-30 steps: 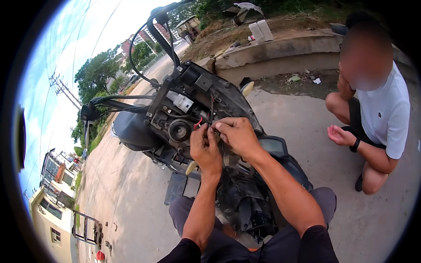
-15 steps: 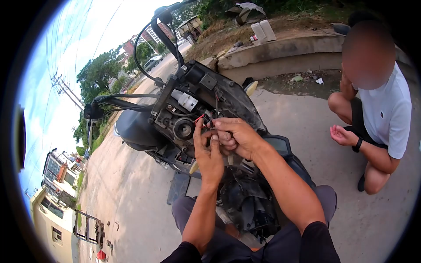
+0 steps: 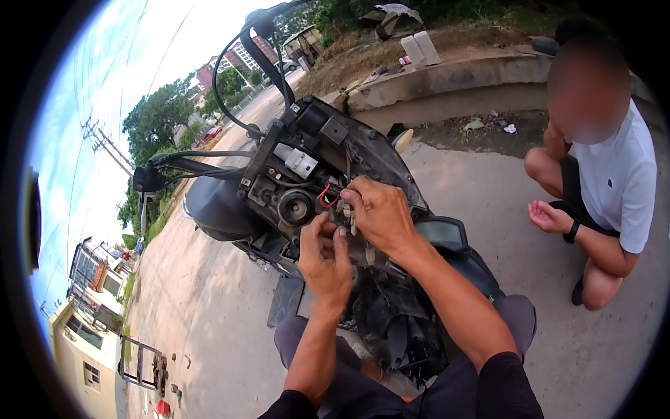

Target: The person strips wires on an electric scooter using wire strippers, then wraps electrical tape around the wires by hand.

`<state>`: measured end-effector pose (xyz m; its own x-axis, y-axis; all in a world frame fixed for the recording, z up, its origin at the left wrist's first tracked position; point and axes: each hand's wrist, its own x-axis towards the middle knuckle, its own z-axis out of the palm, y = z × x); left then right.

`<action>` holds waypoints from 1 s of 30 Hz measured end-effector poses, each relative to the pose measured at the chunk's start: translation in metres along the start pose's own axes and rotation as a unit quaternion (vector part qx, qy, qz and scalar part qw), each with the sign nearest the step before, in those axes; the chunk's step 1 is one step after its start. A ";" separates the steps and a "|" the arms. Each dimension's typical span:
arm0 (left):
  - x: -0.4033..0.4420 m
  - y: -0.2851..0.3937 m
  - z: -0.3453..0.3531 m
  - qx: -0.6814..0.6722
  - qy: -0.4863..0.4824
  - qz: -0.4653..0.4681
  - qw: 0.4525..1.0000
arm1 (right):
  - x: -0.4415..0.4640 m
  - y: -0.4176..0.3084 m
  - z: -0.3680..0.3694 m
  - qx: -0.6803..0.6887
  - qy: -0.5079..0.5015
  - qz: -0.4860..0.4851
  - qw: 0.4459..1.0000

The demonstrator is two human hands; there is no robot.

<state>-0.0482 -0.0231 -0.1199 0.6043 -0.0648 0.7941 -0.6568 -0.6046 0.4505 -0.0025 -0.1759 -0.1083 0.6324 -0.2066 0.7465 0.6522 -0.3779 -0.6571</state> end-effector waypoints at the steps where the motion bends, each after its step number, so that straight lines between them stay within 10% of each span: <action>1: 0.009 0.001 -0.004 0.084 0.037 0.094 0.991 | 0.000 0.004 0.001 -0.008 0.005 -0.009 1.000; 6: 0.040 0.021 -0.017 0.317 0.095 0.183 0.926 | -0.001 0.014 0.006 -0.072 0.017 -0.079 0.994; 30: 0.054 -0.031 0.006 0.386 0.007 0.262 0.885 | 0.007 0.040 0.010 -0.155 0.025 -0.094 0.983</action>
<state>0.0076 -0.0121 -0.0934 0.2990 -0.4909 0.8183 -0.3393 -0.8562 -0.3897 0.0319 -0.1837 -0.1302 0.4870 -0.1481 0.8607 0.5915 -0.6691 -0.4498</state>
